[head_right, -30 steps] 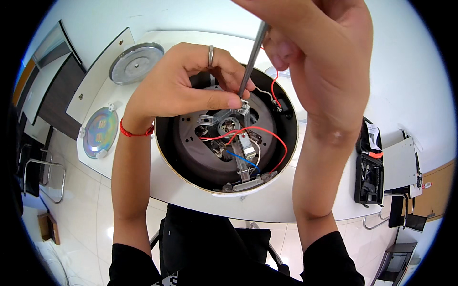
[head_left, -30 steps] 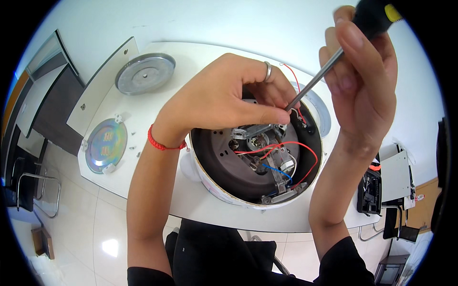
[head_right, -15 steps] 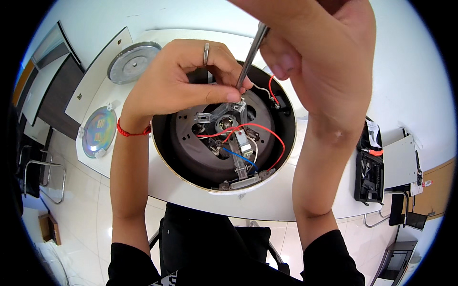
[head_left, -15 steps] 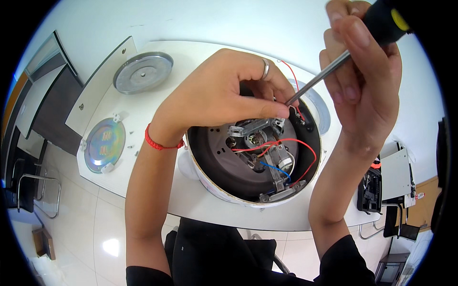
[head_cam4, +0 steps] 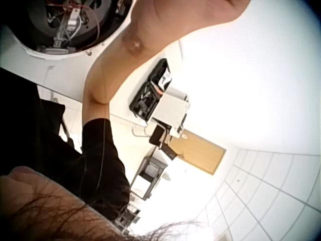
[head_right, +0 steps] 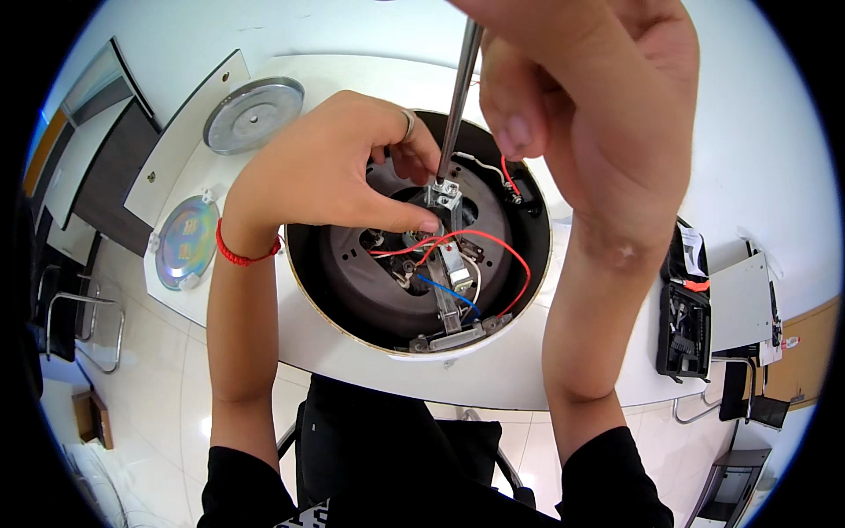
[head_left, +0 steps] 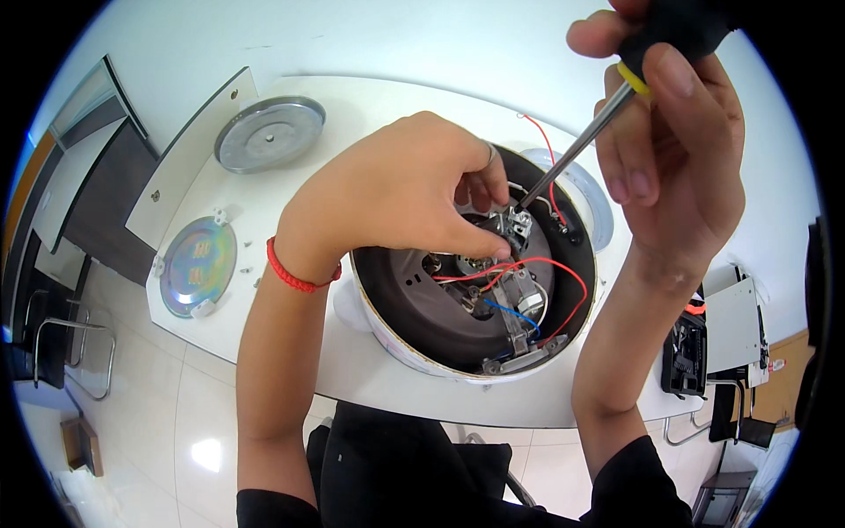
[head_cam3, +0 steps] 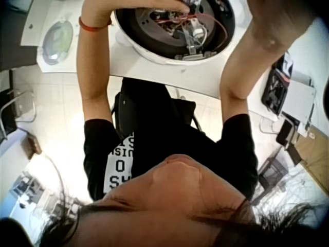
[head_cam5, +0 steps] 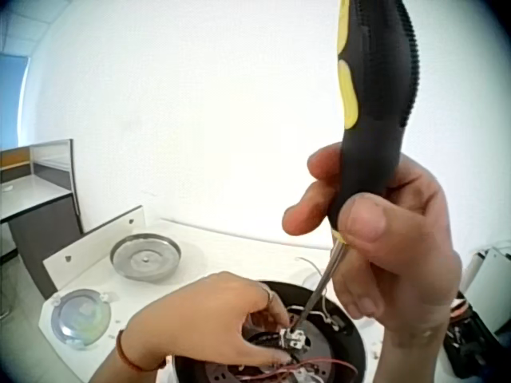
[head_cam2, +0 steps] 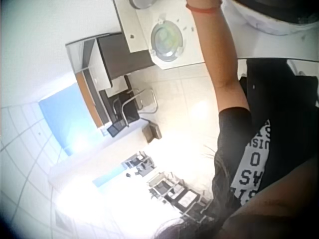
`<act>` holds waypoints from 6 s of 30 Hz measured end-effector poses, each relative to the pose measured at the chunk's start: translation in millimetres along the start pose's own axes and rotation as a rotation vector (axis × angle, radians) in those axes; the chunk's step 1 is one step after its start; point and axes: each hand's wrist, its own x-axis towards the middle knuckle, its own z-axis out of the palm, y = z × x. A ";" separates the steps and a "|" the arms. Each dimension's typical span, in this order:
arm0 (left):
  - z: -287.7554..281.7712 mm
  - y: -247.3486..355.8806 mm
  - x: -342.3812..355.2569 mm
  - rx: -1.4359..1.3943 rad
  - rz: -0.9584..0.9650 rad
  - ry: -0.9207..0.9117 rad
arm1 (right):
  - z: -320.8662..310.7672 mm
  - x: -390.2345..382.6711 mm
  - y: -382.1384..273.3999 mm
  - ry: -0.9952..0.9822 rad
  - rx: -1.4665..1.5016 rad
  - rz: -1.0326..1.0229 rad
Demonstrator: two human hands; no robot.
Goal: The person uses a screwdriver to tighten screws on a small white component inside a cylindrical device. They then use the screwdriver to adjust a metal bracket and secure the component within the device.
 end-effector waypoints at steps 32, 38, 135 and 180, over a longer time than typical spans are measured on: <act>5.4 -4.0 -7.4 -0.048 0.077 0.083 | -12.2 8.5 8.1 -0.262 0.244 -0.016; 4.7 -4.1 -8.1 -0.039 0.098 0.079 | -14.8 5.7 5.3 -0.156 0.090 -0.015; 9.0 -2.1 -8.2 0.103 0.163 0.190 | 5.9 4.5 0.9 -0.040 0.031 -0.052; 11.7 1.5 -6.7 0.130 0.194 0.193 | -13.7 6.4 -1.2 -0.153 0.018 0.027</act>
